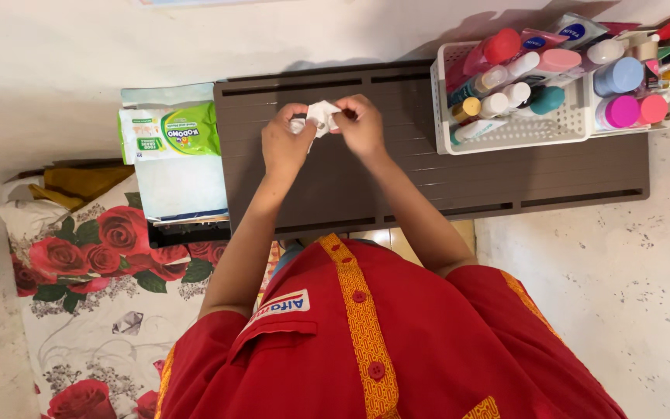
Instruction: The person wipes a brown slatted surface with a white wipe, moving two white plastic baskets of personal care items aside to reach the full area. The person then wipes the surface thoroughly and returns the baskets to their original positions.
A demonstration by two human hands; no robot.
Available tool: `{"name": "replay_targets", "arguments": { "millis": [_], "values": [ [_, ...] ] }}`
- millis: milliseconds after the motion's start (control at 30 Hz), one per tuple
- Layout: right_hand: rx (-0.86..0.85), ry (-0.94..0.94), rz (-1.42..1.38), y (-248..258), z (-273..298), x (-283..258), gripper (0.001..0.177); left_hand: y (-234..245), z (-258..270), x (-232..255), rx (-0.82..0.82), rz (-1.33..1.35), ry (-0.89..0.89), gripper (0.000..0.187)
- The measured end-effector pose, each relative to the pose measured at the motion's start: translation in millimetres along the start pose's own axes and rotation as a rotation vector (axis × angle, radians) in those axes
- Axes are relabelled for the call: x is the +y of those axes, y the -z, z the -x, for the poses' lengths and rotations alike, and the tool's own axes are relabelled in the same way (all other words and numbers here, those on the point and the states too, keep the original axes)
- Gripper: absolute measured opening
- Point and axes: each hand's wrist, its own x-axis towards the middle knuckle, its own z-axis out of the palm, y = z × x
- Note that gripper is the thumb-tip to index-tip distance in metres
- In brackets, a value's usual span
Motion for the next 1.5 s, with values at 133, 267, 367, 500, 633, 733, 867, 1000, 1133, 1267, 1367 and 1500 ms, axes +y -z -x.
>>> {"name": "replay_targets", "arguments": {
  "millis": [133,267,367,500,633,733,867,1000,1133,1267,1367,1500],
  "values": [
    [-0.018,0.192,0.123,-0.1,8.1,4.4,0.016,-13.1,-6.1,-18.8,-0.168,0.173,0.120,0.027],
    [-0.128,-0.016,0.243,30.1,-12.9,15.0,0.015,-24.1,-9.1,-34.5,-0.281,0.363,0.059,0.029],
    [0.063,0.340,1.057,89.5,-55.8,22.6,0.018,-20.0,-13.6,-34.7,-0.245,0.319,0.094,0.028],
    [0.120,0.204,1.696,143.6,-110.2,56.1,0.016,-6.0,-15.9,-32.0,-0.258,0.249,0.267,0.027],
    [0.022,-0.024,1.788,156.2,-139.8,98.6,0.020,-1.4,-22.7,-36.7,-0.233,0.254,0.217,0.027],
    [0.022,-0.156,1.768,150.7,-135.7,110.1,0.021,5.3,-26.0,-44.7,-0.227,0.249,0.214,0.027],
    [0.177,0.067,1.880,138.0,-124.0,96.7,0.021,12.5,-33.9,-51.6,-0.205,0.269,0.240,0.027],
    [-0.092,-0.236,1.875,125.0,-115.8,73.8,0.028,20.8,-32.3,-61.9,-0.203,0.266,0.252,0.028],
    [-0.159,-0.289,1.813,125.2,-126.3,59.6,0.034,28.8,-37.0,-63.8,-0.184,0.261,0.222,0.028],
    [-0.068,-0.182,1.799,120.5,-117.6,53.3,0.036,34.0,-33.7,-66.9,-0.186,0.229,0.242,0.028],
    [-0.094,-0.161,1.795,101.4,-115.1,47.9,0.031,33.6,-38.1,-67.6,-0.191,0.238,0.217,0.028],
    [-0.092,-0.127,1.674,93.1,-118.0,50.2,0.032,34.5,-38.0,-69.7,-0.201,0.256,0.238,0.028]
  ]
}}
